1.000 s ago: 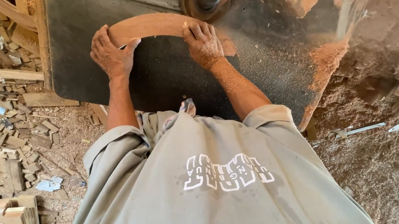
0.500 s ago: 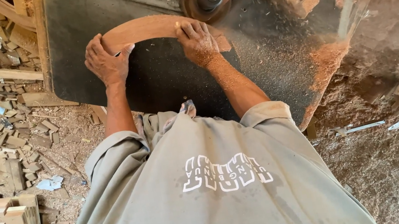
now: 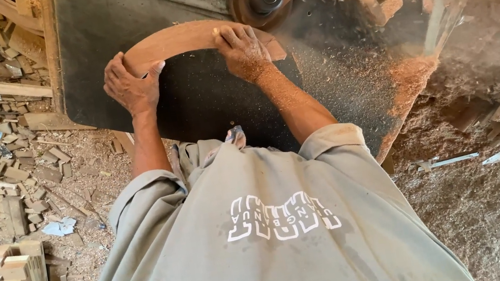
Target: The person sands a curved wooden piece on a stationary spindle sander. They repeatedly rotate and reposition the piece to sand different sections of its edges and surfaces.
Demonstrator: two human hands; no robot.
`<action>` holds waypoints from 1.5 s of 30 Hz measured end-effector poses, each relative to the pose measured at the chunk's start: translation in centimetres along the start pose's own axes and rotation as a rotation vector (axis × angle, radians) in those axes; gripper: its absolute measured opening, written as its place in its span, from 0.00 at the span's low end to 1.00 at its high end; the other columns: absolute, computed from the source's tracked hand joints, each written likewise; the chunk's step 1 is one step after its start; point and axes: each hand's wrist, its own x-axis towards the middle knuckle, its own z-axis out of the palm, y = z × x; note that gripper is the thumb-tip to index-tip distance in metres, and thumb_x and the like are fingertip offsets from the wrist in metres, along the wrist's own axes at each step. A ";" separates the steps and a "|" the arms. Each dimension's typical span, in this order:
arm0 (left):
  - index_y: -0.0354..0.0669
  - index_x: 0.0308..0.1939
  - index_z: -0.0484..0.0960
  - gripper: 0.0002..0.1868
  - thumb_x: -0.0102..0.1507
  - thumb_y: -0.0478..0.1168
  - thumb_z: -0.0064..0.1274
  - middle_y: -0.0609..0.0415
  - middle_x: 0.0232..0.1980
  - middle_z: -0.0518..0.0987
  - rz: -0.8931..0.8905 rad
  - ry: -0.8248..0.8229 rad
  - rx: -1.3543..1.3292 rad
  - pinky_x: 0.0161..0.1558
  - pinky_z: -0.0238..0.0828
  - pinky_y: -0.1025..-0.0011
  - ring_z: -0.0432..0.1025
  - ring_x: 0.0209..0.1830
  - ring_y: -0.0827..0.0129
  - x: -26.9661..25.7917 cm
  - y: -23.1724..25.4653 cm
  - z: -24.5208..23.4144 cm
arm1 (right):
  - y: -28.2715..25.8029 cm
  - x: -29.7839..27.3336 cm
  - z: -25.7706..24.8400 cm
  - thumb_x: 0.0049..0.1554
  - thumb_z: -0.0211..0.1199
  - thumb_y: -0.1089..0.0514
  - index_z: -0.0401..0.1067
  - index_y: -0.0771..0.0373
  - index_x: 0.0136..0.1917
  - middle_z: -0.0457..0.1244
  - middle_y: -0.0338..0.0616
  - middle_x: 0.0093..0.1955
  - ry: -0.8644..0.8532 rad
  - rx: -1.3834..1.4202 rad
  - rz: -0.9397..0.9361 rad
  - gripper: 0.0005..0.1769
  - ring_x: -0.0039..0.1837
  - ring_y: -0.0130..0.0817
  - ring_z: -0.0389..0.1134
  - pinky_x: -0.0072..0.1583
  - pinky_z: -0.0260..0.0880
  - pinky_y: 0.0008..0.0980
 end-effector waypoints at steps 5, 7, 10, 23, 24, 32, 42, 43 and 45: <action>0.48 0.57 0.74 0.53 0.54 0.89 0.41 0.50 0.56 0.77 -0.003 0.026 -0.001 0.54 0.66 0.48 0.72 0.57 0.51 -0.4 -0.5 0.0 | -0.1 0.6 -0.4 0.61 0.57 0.62 0.66 0.67 0.65 0.57 0.47 0.57 -0.013 -0.005 -0.036 0.19 0.55 0.49 0.64 0.53 0.67 0.48; 0.48 0.58 0.74 0.53 0.53 0.89 0.41 0.50 0.56 0.76 -0.016 0.010 0.006 0.55 0.65 0.48 0.72 0.57 0.51 -0.6 -0.7 -0.1 | -0.1 0.8 -0.4 0.61 0.57 0.62 0.66 0.67 0.65 0.57 0.47 0.57 -0.016 0.012 -0.040 0.19 0.56 0.49 0.64 0.54 0.67 0.48; 0.47 0.58 0.73 0.53 0.54 0.89 0.39 0.50 0.56 0.76 -0.022 0.012 0.007 0.54 0.65 0.49 0.72 0.57 0.51 -0.8 -0.7 -0.3 | 0.0 0.9 0.0 0.60 0.58 0.63 0.66 0.67 0.65 0.56 0.46 0.56 -0.012 0.012 -0.053 0.20 0.55 0.47 0.64 0.54 0.66 0.47; 0.46 0.56 0.73 0.53 0.54 0.89 0.38 0.50 0.54 0.76 -0.055 0.028 0.022 0.52 0.64 0.51 0.72 0.54 0.51 -2.3 -1.2 -0.9 | -0.2 2.0 -0.6 0.59 0.57 0.63 0.66 0.65 0.61 0.57 0.44 0.54 0.028 0.013 -0.127 0.16 0.52 0.43 0.63 0.51 0.64 0.40; 0.45 0.55 0.74 0.53 0.54 0.89 0.37 0.50 0.53 0.76 -0.043 0.048 0.037 0.51 0.64 0.52 0.72 0.54 0.52 -2.4 -1.3 -0.9 | -0.2 2.1 -0.7 0.60 0.58 0.62 0.65 0.65 0.62 0.57 0.44 0.55 0.010 0.017 -0.133 0.16 0.53 0.43 0.63 0.51 0.64 0.40; 0.46 0.55 0.75 0.51 0.56 0.88 0.36 0.48 0.50 0.76 -0.003 0.103 0.072 0.49 0.66 0.52 0.73 0.49 0.51 -2.9 -1.2 -1.4 | -0.3 2.4 -0.3 0.60 0.59 0.62 0.66 0.64 0.59 0.58 0.44 0.54 0.057 0.059 -0.151 0.13 0.51 0.43 0.63 0.48 0.62 0.40; 0.46 0.54 0.78 0.50 0.58 0.86 0.34 0.46 0.46 0.74 0.021 0.138 0.110 0.48 0.67 0.50 0.72 0.46 0.49 -3.7 -1.8 -1.6 | -0.3 2.9 -0.3 0.60 0.58 0.61 0.66 0.65 0.58 0.58 0.45 0.53 0.015 0.098 -0.187 0.13 0.50 0.44 0.63 0.50 0.62 0.40; 0.46 0.54 0.78 0.50 0.58 0.86 0.34 0.46 0.46 0.74 0.022 0.137 0.110 0.48 0.67 0.50 0.72 0.46 0.49 -3.9 -1.9 -1.5 | -0.4 2.8 -0.2 0.60 0.58 0.61 0.66 0.65 0.58 0.58 0.45 0.53 0.014 0.098 -0.185 0.13 0.50 0.44 0.63 0.50 0.62 0.40; 0.46 0.53 0.78 0.49 0.58 0.86 0.35 0.46 0.46 0.75 0.025 0.162 0.131 0.45 0.67 0.51 0.71 0.45 0.49 -4.1 -2.1 -1.4 | -0.4 2.9 -0.1 0.57 0.61 0.62 0.67 0.64 0.58 0.59 0.45 0.53 0.035 0.072 -0.204 0.16 0.50 0.42 0.64 0.49 0.65 0.40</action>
